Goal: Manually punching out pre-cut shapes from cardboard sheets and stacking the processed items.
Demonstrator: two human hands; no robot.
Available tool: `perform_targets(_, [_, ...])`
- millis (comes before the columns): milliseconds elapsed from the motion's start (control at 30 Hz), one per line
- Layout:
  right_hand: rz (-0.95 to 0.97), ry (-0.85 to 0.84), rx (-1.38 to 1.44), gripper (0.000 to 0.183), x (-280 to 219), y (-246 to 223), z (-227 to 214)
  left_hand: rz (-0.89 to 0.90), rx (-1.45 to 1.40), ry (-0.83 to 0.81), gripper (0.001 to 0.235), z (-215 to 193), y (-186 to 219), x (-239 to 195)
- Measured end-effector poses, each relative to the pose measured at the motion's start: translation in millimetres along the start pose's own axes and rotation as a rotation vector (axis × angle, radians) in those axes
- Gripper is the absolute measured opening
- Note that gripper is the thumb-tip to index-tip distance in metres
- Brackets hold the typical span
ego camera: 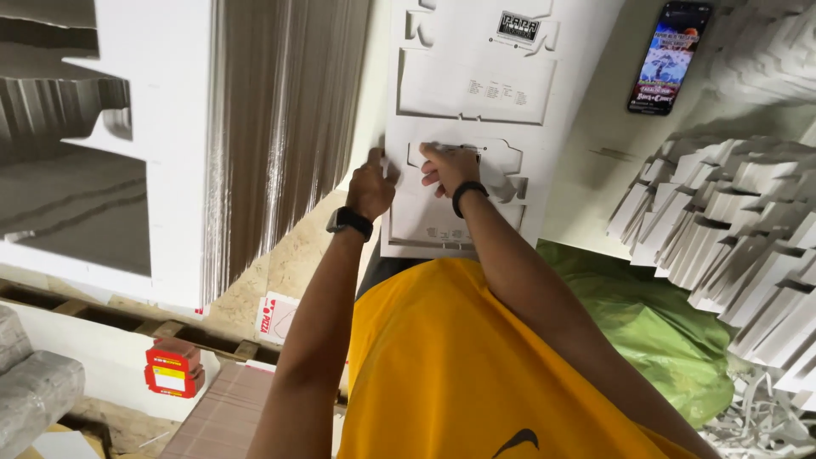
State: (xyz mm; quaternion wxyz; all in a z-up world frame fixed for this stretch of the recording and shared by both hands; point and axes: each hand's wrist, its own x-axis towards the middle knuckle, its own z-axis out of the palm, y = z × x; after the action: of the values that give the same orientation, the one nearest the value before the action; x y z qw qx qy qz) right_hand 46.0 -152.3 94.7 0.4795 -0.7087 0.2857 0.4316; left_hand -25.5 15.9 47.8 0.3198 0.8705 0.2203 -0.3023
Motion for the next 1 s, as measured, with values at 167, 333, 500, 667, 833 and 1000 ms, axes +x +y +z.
perform_targets(167, [-0.043,-0.075,-0.046,0.049,0.8,30.7,11.5,-0.004,-0.088,-0.039,0.032,20.4,-35.9,17.6])
perform_targets(333, [-0.079,-0.175,-0.211,0.050,-40.7,4.6,14.0,-0.043,-0.134,-0.084,0.031,1.1,-20.6,8.0])
perform_targets(500, [-0.043,-0.148,-0.262,0.051,-34.9,-1.0,15.9,-0.052,-0.115,-0.078,0.030,-5.7,-12.9,8.4])
perform_targets(667, [0.012,-0.113,-0.282,0.048,-35.9,-9.0,20.1,-0.064,-0.059,-0.103,0.032,-13.9,-3.6,7.0])
perform_targets(833, [0.043,-0.096,-0.271,0.047,-37.6,-10.8,19.7,-0.081,-0.070,-0.116,0.031,-12.8,-2.3,8.3])
perform_targets(1000, [0.070,-0.073,-0.294,0.047,-52.5,-23.7,18.3,-0.094,-0.041,-0.117,0.032,-12.2,-1.5,7.6])
